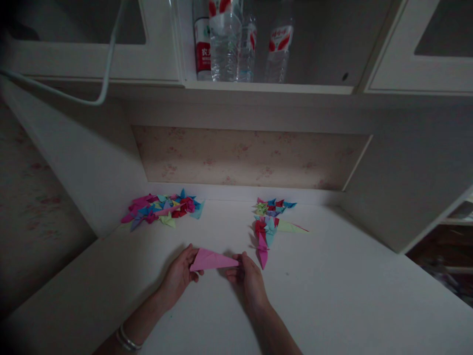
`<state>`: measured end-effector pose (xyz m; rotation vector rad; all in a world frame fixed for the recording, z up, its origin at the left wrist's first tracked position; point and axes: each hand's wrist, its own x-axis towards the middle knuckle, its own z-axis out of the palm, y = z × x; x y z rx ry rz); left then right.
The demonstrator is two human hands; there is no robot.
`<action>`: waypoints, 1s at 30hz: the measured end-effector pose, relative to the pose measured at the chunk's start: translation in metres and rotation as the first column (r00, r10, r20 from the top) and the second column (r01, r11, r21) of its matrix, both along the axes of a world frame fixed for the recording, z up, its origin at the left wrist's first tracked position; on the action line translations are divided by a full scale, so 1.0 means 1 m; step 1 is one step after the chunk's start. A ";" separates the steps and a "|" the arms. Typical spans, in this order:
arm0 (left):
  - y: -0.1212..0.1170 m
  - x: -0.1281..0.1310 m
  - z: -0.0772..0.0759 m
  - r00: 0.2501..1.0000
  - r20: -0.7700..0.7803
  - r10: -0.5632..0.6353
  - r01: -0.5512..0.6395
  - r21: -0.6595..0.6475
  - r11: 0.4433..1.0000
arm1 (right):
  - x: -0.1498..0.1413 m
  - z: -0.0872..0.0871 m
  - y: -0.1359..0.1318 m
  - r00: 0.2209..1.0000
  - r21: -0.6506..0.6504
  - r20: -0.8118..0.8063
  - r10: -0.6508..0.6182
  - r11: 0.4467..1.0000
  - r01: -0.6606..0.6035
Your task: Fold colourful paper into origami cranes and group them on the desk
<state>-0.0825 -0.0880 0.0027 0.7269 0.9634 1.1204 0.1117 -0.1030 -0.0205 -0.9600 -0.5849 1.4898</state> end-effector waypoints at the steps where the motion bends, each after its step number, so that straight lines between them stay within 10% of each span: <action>1: 0.000 0.000 0.000 1.000 0.002 0.000 0.000 0.000 1.000 | 0.000 0.001 0.000 1.000 0.001 -0.001 0.000 1.000 0.000; 23: 0.000 -0.009 0.003 0.819 -0.570 0.068 0.175 0.361 0.916 | -0.001 0.006 -0.008 0.994 0.144 0.106 -0.035 0.989 0.019; 30: 0.011 -0.005 0.017 0.646 -0.761 0.051 0.343 0.350 0.871 | 0.004 0.009 -0.007 0.990 0.190 0.090 -0.109 0.978 0.090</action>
